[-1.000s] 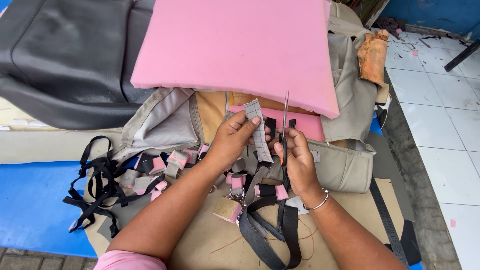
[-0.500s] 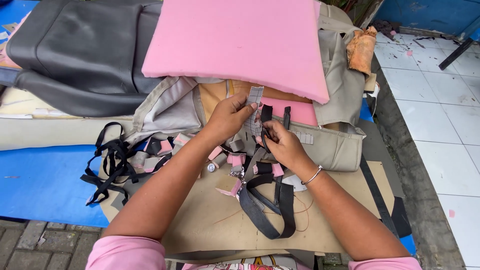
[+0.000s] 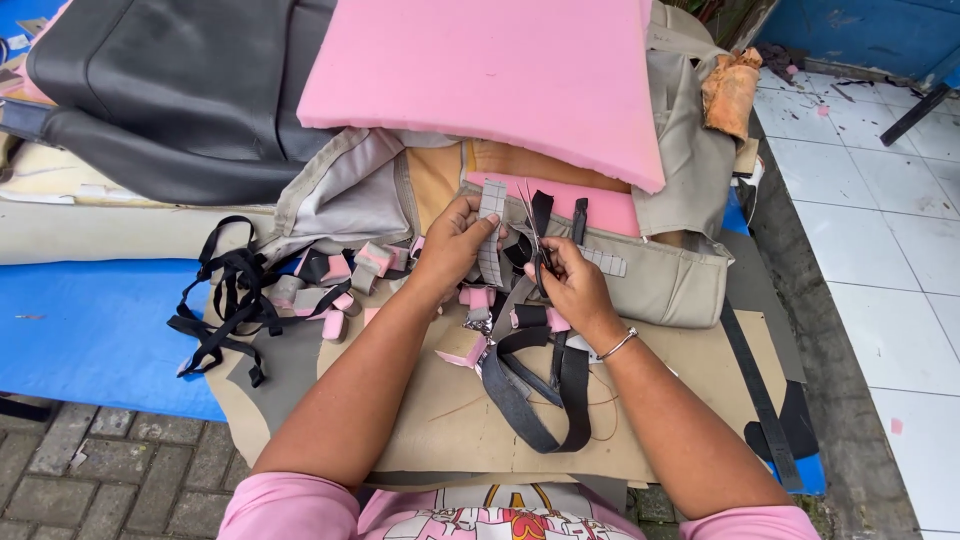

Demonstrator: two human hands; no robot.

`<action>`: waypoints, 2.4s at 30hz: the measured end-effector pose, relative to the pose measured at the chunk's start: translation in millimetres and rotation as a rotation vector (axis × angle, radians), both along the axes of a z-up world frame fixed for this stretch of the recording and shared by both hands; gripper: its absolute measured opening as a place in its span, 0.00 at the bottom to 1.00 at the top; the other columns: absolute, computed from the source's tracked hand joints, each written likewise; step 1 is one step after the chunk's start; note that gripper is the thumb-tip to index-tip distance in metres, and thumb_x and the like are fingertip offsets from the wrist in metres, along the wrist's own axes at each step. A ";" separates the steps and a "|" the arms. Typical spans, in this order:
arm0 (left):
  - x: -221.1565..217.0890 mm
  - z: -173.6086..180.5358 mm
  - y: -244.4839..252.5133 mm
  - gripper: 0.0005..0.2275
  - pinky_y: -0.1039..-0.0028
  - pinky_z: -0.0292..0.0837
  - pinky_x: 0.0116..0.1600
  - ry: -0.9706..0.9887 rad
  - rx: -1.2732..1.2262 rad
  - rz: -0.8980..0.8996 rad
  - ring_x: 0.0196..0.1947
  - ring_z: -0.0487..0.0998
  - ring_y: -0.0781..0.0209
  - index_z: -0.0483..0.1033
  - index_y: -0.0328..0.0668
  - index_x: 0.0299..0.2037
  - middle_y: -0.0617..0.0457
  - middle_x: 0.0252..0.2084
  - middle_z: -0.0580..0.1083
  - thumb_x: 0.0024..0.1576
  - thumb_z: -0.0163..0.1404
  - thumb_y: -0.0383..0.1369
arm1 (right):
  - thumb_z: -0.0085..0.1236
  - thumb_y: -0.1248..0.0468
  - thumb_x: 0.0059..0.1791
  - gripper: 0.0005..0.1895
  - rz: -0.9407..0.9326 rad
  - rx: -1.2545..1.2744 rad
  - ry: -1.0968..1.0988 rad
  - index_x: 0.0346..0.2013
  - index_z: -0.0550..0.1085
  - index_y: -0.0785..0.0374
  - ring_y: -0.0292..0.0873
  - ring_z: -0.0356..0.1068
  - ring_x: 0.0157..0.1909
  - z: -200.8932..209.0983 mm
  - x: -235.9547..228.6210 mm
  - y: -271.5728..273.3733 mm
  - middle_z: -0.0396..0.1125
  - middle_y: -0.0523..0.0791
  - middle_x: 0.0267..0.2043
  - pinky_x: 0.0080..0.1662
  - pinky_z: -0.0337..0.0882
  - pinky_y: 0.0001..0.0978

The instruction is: Cutting various small pieces of fabric and foam using scissors for a craft or upholstery project.

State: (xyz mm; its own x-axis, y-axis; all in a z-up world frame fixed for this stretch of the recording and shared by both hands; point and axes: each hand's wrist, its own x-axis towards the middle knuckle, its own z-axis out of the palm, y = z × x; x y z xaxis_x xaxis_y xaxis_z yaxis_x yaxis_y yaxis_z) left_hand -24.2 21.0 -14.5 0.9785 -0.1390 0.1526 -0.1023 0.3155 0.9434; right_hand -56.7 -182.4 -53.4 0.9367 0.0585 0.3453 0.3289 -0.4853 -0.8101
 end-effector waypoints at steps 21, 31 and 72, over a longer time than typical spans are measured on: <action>-5.3 16.0 7.5 0.08 0.73 0.85 0.43 -0.015 -0.037 0.011 0.36 0.84 0.60 0.74 0.30 0.48 0.39 0.37 0.80 0.64 0.48 0.27 | 0.67 0.59 0.47 0.21 -0.044 -0.050 -0.163 0.52 0.74 0.60 0.46 0.69 0.26 19.1 -5.8 -18.4 0.72 0.48 0.28 0.35 0.71 0.38; 15.1 26.6 -10.6 0.11 0.77 0.86 0.34 0.006 0.161 -0.113 0.28 0.79 0.68 0.73 0.25 0.50 0.45 0.33 0.77 0.63 0.44 0.26 | 0.67 0.59 0.48 0.20 -0.017 -0.053 -0.188 0.52 0.74 0.61 0.46 0.68 0.26 22.0 -5.8 -17.0 0.72 0.49 0.29 0.35 0.70 0.38; 5.3 -14.0 -10.8 0.04 0.83 0.66 0.33 -0.134 0.137 -0.032 0.25 0.70 0.71 0.80 0.41 0.39 0.51 0.25 0.77 0.61 0.54 0.31 | 0.64 0.62 0.49 0.17 0.187 -0.147 -0.327 0.48 0.73 0.67 0.52 0.72 0.31 54.0 -30.3 -3.0 0.69 0.51 0.28 0.37 0.71 0.45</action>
